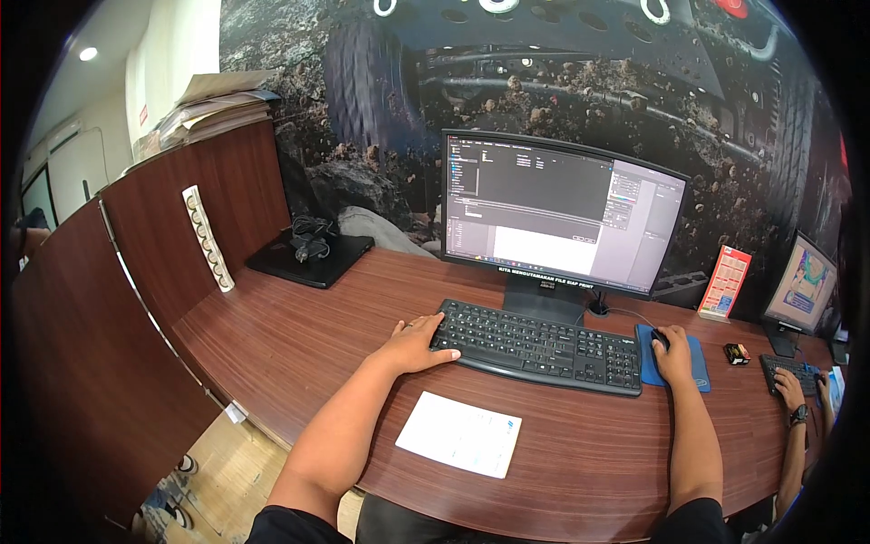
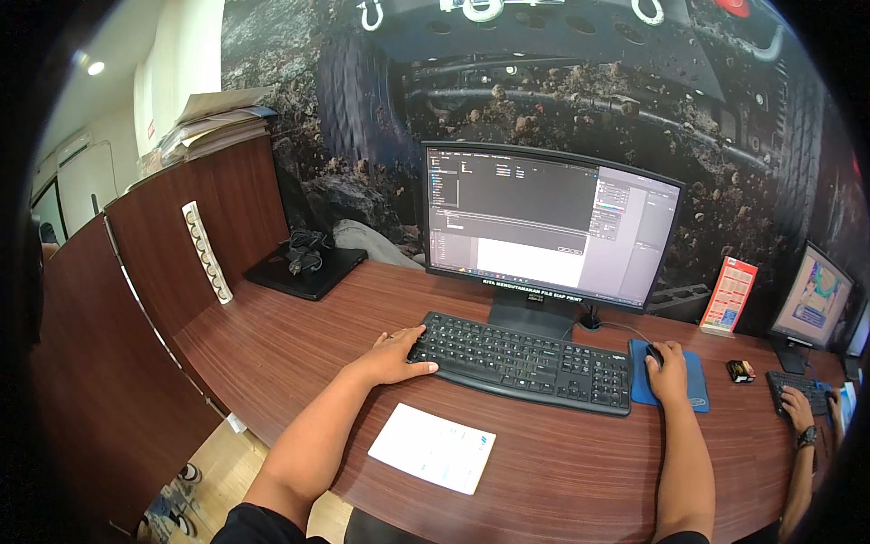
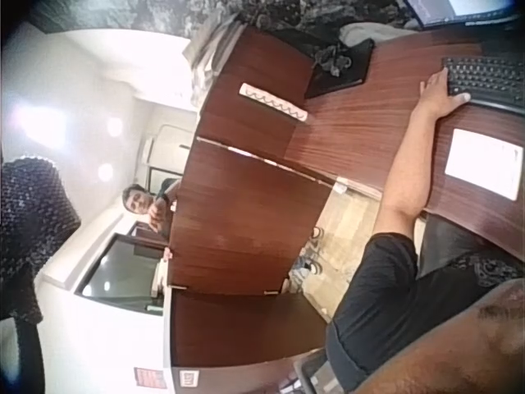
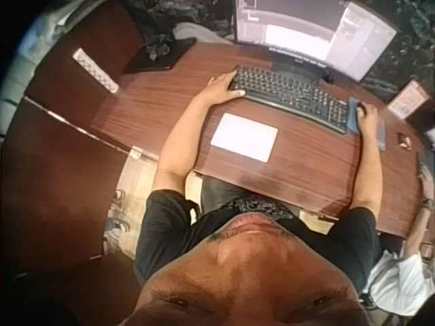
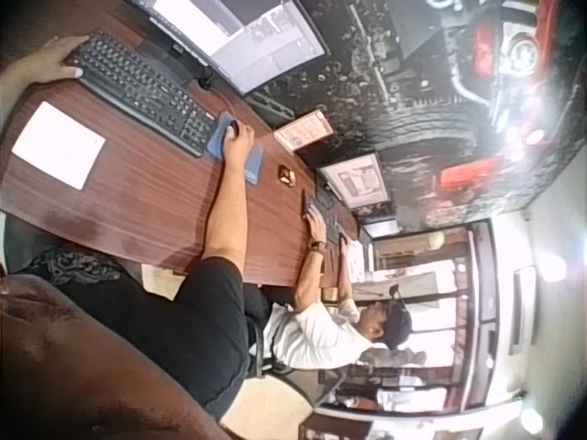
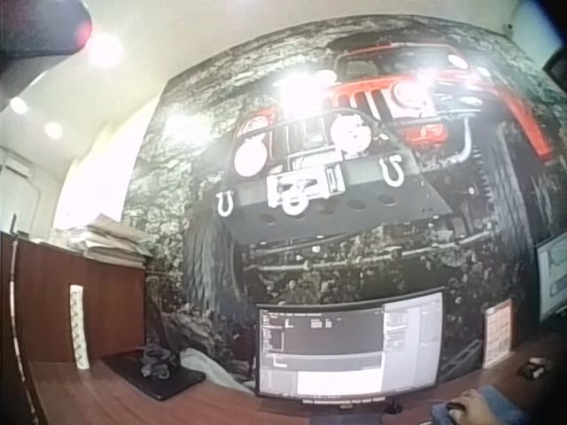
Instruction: The recorder uses a graphic design software on a computer to arrange QR codes and layouts.
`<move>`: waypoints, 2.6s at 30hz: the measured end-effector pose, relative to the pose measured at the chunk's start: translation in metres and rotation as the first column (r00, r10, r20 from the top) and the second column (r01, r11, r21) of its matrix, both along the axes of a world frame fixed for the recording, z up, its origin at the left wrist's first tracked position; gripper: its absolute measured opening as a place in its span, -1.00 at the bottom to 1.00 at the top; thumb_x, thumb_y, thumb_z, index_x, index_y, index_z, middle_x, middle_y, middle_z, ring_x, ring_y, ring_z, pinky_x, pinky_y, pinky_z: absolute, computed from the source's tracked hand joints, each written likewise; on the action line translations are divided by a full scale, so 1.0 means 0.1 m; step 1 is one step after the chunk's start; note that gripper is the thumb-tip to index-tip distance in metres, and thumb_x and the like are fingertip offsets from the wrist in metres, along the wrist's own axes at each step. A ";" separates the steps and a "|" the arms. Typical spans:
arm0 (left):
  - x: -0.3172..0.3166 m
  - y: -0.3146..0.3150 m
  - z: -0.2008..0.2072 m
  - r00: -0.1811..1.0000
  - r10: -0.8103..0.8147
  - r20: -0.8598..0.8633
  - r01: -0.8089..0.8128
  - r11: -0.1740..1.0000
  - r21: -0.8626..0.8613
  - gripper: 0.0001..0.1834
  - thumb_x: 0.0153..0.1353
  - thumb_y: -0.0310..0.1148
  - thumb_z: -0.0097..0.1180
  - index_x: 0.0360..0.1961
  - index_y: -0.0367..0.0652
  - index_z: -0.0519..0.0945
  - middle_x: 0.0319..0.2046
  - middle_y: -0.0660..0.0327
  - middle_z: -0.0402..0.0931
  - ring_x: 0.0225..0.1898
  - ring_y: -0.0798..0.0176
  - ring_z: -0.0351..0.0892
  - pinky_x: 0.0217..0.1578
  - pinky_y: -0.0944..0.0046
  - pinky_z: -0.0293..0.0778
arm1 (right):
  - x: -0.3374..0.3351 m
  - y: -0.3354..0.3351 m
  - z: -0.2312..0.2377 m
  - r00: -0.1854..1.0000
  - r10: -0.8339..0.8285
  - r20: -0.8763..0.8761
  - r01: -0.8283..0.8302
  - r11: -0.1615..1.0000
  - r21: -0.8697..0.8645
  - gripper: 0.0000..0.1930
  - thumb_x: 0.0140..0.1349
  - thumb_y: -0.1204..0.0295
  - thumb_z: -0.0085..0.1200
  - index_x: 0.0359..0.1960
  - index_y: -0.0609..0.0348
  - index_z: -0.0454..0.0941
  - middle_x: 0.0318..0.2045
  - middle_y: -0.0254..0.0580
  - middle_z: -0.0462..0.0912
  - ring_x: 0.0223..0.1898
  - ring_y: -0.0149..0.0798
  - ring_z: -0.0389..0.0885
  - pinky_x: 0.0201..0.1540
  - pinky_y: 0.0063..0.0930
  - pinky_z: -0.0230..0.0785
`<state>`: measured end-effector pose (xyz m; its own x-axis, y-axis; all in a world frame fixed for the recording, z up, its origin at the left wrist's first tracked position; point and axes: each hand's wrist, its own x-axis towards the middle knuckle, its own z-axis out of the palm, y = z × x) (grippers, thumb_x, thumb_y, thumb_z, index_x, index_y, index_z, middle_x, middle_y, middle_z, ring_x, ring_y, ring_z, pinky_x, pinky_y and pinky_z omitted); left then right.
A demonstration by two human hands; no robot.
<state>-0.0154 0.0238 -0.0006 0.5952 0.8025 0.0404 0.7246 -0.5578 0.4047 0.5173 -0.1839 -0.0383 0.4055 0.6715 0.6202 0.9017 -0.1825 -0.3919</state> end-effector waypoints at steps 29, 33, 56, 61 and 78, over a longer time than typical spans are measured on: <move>0.03 -0.01 0.01 1.000 0.011 0.024 -0.011 1.000 -0.008 0.16 0.16 0.35 0.20 0.54 -0.25 0.11 0.51 -0.11 0.14 0.58 -0.07 -0.01 0.52 -0.27 -0.19 | 0.03 0.02 0.00 0.999 -0.044 0.019 0.044 0.999 -0.007 -0.65 0.18 0.47 0.29 0.03 0.26 0.66 0.05 0.12 0.58 0.10 0.19 0.57 0.19 -0.11 0.41; 0.02 -0.02 0.02 1.000 0.014 0.027 -0.014 1.000 -0.009 0.15 0.16 0.35 0.20 0.54 -0.25 0.11 0.51 -0.10 0.14 0.58 -0.07 -0.01 0.52 -0.27 -0.19 | 0.01 0.02 0.01 0.998 -0.049 0.035 0.050 0.999 -0.010 -0.63 0.19 0.47 0.29 0.06 0.26 0.65 0.07 0.11 0.57 0.11 0.17 0.57 0.19 -0.12 0.41; 0.01 -0.04 0.03 1.000 0.007 0.017 -0.007 1.000 0.000 0.14 0.20 0.30 0.21 0.54 -0.28 0.10 0.51 -0.14 0.13 0.57 -0.11 0.02 0.52 -0.26 -0.17 | 0.04 0.02 -0.01 1.000 -0.002 -0.009 0.001 1.000 -0.022 -0.63 0.19 0.43 0.30 0.05 0.25 0.65 0.12 0.16 0.55 0.16 0.19 0.54 0.25 -0.12 0.37; 0.02 -0.04 0.03 1.000 0.010 0.012 -0.010 1.000 -0.001 0.14 0.19 0.31 0.21 0.54 -0.27 0.09 0.52 -0.12 0.12 0.57 -0.10 0.01 0.52 -0.26 -0.17 | 0.07 0.02 -0.03 1.000 0.003 0.010 -0.003 1.000 -0.019 -0.62 0.18 0.44 0.30 0.04 0.25 0.65 0.11 0.15 0.54 0.15 0.19 0.54 0.23 -0.13 0.39; 0.04 -0.04 0.04 1.000 0.000 0.024 0.000 1.000 -0.013 0.15 0.17 0.35 0.19 0.55 -0.24 0.11 0.51 -0.11 0.15 0.57 -0.07 0.01 0.52 -0.28 -0.19 | 0.08 -0.01 -0.02 0.991 -0.134 0.020 0.134 0.991 -0.009 -0.68 0.15 0.50 0.25 -0.02 0.20 0.62 0.05 0.09 0.58 0.07 0.21 0.57 0.16 -0.05 0.41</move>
